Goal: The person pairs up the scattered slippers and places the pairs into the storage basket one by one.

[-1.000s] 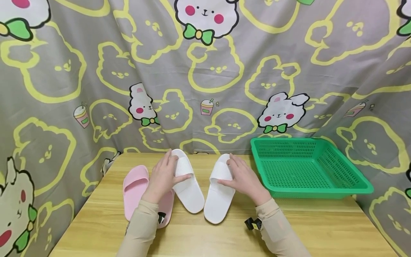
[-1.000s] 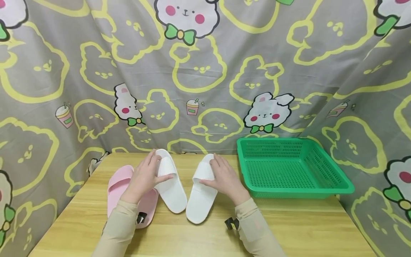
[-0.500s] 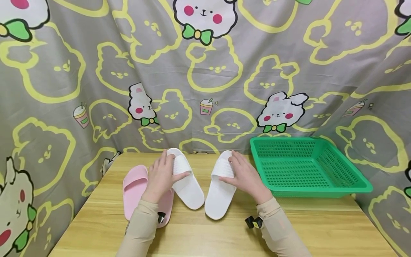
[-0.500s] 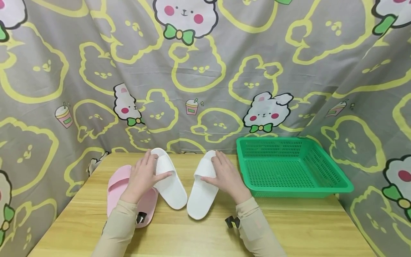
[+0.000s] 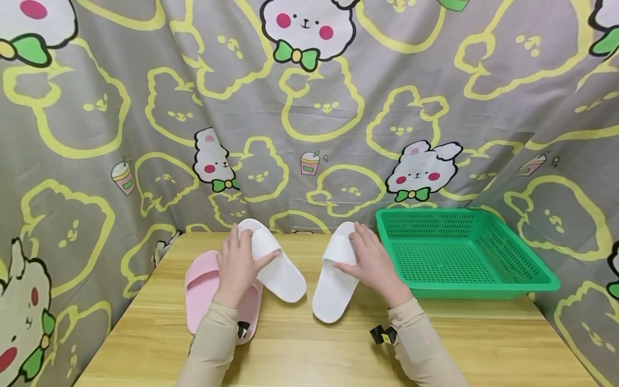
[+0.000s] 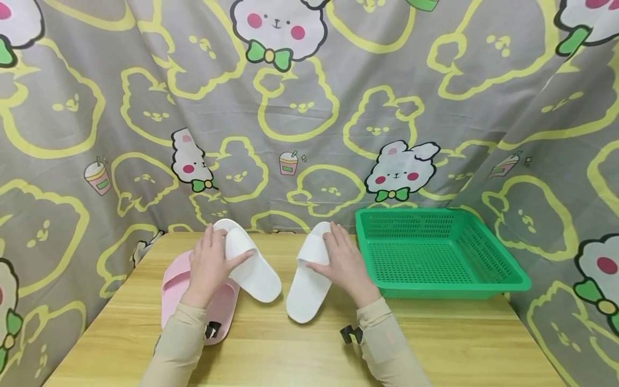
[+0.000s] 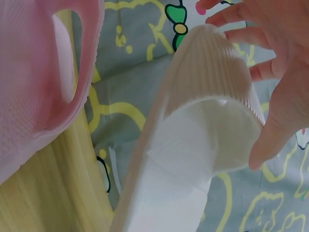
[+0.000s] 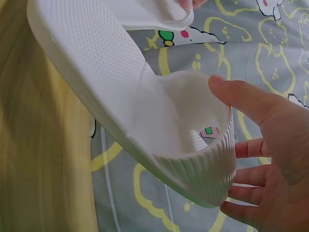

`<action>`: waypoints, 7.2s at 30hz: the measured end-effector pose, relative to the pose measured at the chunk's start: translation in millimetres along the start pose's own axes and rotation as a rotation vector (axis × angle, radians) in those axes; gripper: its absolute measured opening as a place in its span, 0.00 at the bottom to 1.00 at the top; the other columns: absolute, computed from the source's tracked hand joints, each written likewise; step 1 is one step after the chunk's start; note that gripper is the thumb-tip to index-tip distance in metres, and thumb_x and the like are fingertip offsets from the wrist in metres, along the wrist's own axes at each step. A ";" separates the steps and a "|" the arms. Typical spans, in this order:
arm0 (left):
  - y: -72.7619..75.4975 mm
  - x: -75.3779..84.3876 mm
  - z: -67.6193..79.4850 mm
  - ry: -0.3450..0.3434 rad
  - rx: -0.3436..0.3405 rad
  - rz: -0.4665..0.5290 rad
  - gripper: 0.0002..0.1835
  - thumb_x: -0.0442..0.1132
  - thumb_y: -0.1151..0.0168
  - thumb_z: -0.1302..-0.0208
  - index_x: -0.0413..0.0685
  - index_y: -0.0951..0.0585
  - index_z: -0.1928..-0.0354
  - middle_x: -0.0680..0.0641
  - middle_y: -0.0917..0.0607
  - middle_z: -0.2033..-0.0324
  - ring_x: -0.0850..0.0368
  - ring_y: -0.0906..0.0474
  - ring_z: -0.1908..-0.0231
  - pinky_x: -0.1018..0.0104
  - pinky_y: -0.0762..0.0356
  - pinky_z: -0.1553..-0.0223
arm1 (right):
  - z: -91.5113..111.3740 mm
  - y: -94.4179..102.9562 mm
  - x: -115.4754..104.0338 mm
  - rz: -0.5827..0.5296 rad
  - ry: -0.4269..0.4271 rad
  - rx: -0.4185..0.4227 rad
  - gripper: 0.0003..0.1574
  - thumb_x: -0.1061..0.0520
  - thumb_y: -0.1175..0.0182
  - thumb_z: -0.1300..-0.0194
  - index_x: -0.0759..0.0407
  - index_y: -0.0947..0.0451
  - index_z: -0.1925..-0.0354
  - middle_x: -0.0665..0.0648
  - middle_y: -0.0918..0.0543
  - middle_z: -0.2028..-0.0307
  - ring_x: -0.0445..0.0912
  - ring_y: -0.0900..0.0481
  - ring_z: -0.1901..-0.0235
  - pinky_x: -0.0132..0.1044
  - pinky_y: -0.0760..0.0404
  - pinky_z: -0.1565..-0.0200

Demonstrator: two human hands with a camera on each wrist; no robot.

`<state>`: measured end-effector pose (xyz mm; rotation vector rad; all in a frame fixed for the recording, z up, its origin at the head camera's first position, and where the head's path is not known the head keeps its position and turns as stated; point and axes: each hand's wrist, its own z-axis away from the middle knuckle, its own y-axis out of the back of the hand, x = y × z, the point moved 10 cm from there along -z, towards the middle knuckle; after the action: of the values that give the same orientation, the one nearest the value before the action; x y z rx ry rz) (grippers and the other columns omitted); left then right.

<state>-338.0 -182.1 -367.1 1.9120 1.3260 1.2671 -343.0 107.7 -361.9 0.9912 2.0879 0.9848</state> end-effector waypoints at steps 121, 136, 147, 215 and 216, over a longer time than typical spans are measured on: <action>-2.4 -26.3 15.7 0.511 0.228 0.327 0.48 0.71 0.30 0.57 0.43 0.33 0.44 0.34 0.36 0.37 0.35 0.42 0.40 0.41 0.39 0.43 | 3.2 -7.5 31.7 -0.204 -0.538 0.176 0.47 0.31 0.32 0.48 0.67 0.37 0.55 0.70 0.33 0.46 0.65 0.39 0.39 0.57 0.34 0.37; -8.8 -24.9 18.1 0.534 0.219 0.283 0.50 0.72 0.30 0.59 0.44 0.33 0.42 0.32 0.36 0.40 0.35 0.41 0.41 0.39 0.36 0.45 | 4.5 -17.4 32.6 -0.200 -0.576 0.101 0.46 0.29 0.34 0.48 0.66 0.39 0.59 0.63 0.35 0.62 0.60 0.39 0.48 0.51 0.37 0.41; -23.6 -28.2 18.1 0.544 0.090 0.267 0.56 0.75 0.34 0.56 0.45 0.38 0.32 0.30 0.40 0.37 0.33 0.44 0.37 0.35 0.34 0.46 | 6.1 -23.6 30.5 -0.199 -0.594 0.060 0.48 0.28 0.35 0.48 0.68 0.38 0.57 0.65 0.33 0.59 0.61 0.40 0.45 0.53 0.36 0.41; -44.4 -7.4 16.2 0.493 -0.013 0.206 0.61 0.81 0.43 0.55 0.45 0.42 0.29 0.29 0.43 0.34 0.31 0.42 0.38 0.36 0.29 0.50 | 3.2 -29.1 13.6 -0.027 -0.557 0.052 0.58 0.23 0.38 0.49 0.75 0.35 0.50 0.71 0.31 0.48 0.66 0.37 0.42 0.55 0.36 0.39; -44.9 -7.0 16.1 0.492 -0.017 0.206 0.61 0.81 0.43 0.55 0.45 0.42 0.29 0.29 0.43 0.34 0.31 0.42 0.38 0.35 0.29 0.50 | 3.3 -29.3 13.7 -0.027 -0.558 0.050 0.59 0.23 0.38 0.49 0.75 0.35 0.50 0.72 0.31 0.47 0.66 0.37 0.42 0.55 0.36 0.39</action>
<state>-344.8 -168.2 -412.8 1.8285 1.3558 1.9384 -358.3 107.3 -390.6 1.1084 1.6565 0.5564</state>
